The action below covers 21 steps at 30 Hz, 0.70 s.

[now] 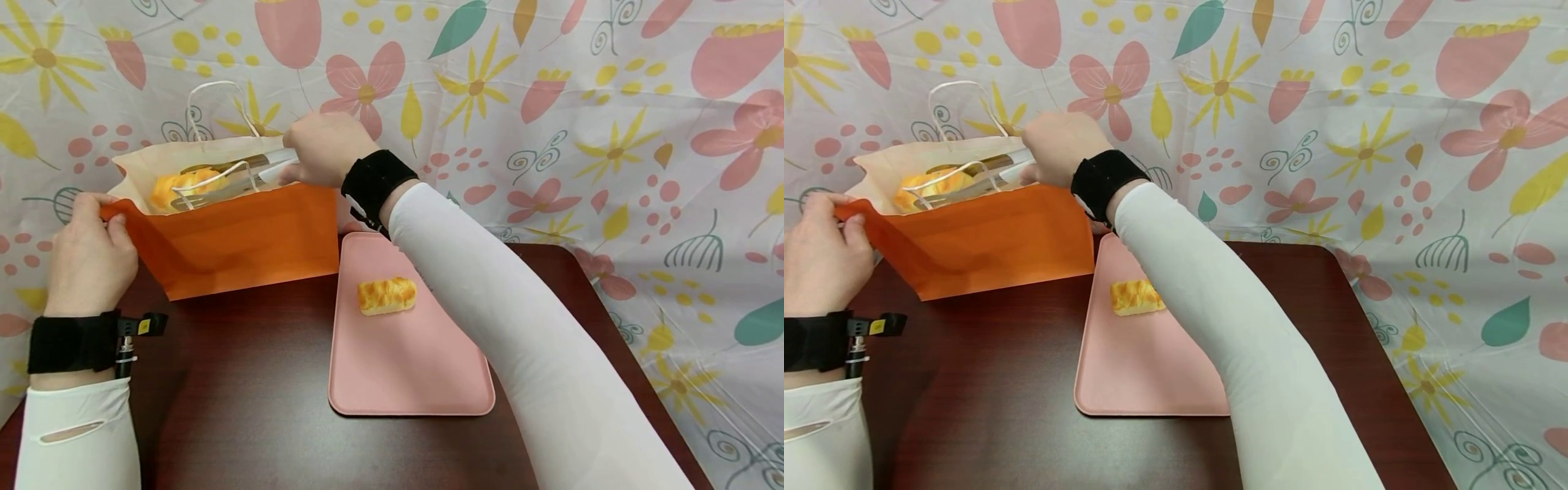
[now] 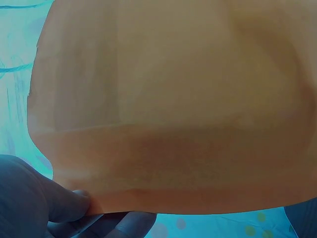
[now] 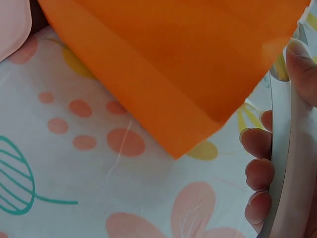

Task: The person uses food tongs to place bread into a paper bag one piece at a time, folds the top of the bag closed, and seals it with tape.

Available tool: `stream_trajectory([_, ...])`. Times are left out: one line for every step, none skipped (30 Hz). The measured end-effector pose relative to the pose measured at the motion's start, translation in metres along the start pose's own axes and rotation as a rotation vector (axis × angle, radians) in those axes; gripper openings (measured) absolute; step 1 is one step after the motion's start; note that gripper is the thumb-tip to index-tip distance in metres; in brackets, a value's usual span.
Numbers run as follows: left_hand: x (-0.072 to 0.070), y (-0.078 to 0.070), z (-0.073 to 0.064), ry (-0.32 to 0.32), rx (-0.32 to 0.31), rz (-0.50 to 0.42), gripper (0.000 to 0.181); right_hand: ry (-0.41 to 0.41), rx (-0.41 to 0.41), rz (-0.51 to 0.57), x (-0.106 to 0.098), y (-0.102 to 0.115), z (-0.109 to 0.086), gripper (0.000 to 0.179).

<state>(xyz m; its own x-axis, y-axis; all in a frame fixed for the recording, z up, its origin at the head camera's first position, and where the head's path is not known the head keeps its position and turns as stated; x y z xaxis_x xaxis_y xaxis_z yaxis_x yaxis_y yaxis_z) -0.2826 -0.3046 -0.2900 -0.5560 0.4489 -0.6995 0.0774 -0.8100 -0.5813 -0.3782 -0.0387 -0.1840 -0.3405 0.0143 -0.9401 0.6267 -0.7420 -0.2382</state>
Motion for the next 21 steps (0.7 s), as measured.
stream_trajectory([0.000, 0.000, 0.000, 0.004, -0.001, -0.003, 0.046, 0.006, -0.002, -0.003, 0.001, 0.002, 0.001, 0.047])
stream_trajectory([0.000, 0.000, 0.000, 0.008, -0.004, -0.007, 0.046, 0.013, -0.005, -0.006, 0.002, 0.004, 0.001, 0.047])
stream_trajectory([0.000, 0.000, 0.000, 0.013, -0.007, -0.010, 0.046, 0.018, -0.007, -0.008, 0.002, 0.005, 0.002, 0.046])
stream_trajectory([0.001, 0.001, 0.000, 0.014, -0.010, -0.011, 0.047, 0.022, -0.009, -0.009, 0.003, 0.007, 0.002, 0.045])
stream_trajectory([0.001, 0.001, 0.000, 0.016, -0.013, -0.010, 0.047, 0.026, -0.010, -0.008, 0.004, 0.008, 0.003, 0.045])
stream_trajectory([0.001, 0.001, 0.000, 0.014, -0.016, -0.008, 0.047, 0.030, -0.012, -0.010, 0.004, 0.009, 0.003, 0.045])
stream_trajectory([0.001, 0.001, 0.000, 0.014, -0.016, -0.008, 0.047, 0.035, -0.012, -0.007, 0.005, 0.010, 0.003, 0.045])
stream_trajectory([0.001, 0.001, 0.000, 0.014, -0.016, -0.008, 0.047, 0.043, -0.009, -0.002, 0.006, 0.011, 0.004, 0.045])
stream_trajectory([0.001, 0.001, 0.000, 0.017, -0.016, -0.008, 0.047, 0.048, -0.007, 0.002, 0.007, 0.012, 0.004, 0.046])
stream_trajectory([0.000, 0.001, 0.000, 0.017, -0.015, -0.007, 0.047, 0.053, -0.004, 0.005, 0.008, 0.012, 0.005, 0.047])
stream_trajectory([0.000, 0.001, 0.000, 0.018, -0.013, -0.008, 0.047, 0.059, 0.000, 0.010, 0.009, 0.012, 0.005, 0.047])
stream_trajectory([-0.001, 0.000, 0.000, 0.019, -0.010, -0.010, 0.047, 0.066, 0.003, 0.014, 0.010, 0.012, 0.006, 0.048])
stream_trajectory([-0.001, 0.000, 0.000, 0.021, -0.007, -0.013, 0.047, 0.073, 0.008, 0.020, 0.011, 0.012, 0.006, 0.050])
stream_trajectory([-0.001, -0.001, 0.000, 0.022, -0.008, -0.014, 0.047, 0.080, 0.012, 0.024, 0.012, 0.012, 0.006, 0.051])
stream_trajectory([-0.002, -0.001, 0.000, 0.023, -0.009, -0.016, 0.047, 0.084, 0.015, 0.028, 0.012, 0.012, 0.007, 0.051])
stream_trajectory([-0.002, -0.001, 0.000, 0.021, -0.008, -0.017, 0.047, 0.088, 0.019, 0.033, 0.012, 0.012, 0.007, 0.051])
stream_trajectory([-0.002, -0.002, 0.000, 0.022, -0.009, -0.018, 0.047, 0.092, 0.023, 0.037, 0.013, 0.011, 0.007, 0.051])
stream_trajectory([-0.002, -0.002, 0.000, 0.025, -0.010, -0.020, 0.047, 0.097, 0.028, 0.040, 0.013, 0.011, 0.007, 0.052])
stream_trajectory([-0.002, -0.002, 0.000, 0.028, -0.012, -0.021, 0.047, 0.101, 0.033, 0.041, 0.013, 0.011, 0.007, 0.052])
stream_trajectory([-0.002, -0.002, 0.000, 0.029, -0.013, -0.021, 0.047, 0.103, 0.038, 0.043, 0.013, 0.011, 0.007, 0.052])
stream_trajectory([-0.002, -0.002, 0.000, 0.030, -0.012, -0.022, 0.047, 0.104, 0.041, 0.044, 0.013, 0.011, 0.007, 0.053])
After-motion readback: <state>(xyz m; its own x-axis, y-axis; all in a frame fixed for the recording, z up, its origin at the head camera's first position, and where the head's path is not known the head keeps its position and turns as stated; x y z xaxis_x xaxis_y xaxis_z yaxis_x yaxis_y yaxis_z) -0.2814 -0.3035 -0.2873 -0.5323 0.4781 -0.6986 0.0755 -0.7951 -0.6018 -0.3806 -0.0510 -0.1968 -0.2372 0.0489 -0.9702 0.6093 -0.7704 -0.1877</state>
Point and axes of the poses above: each hand's wrist, its own z-axis towards the middle knuckle, its own x-axis out of the palm, y = z × x, the point moved 8 cm from there along z, towards the middle knuckle, and after that the axes turned 8 degrees about -y, right-handed, at the moved point
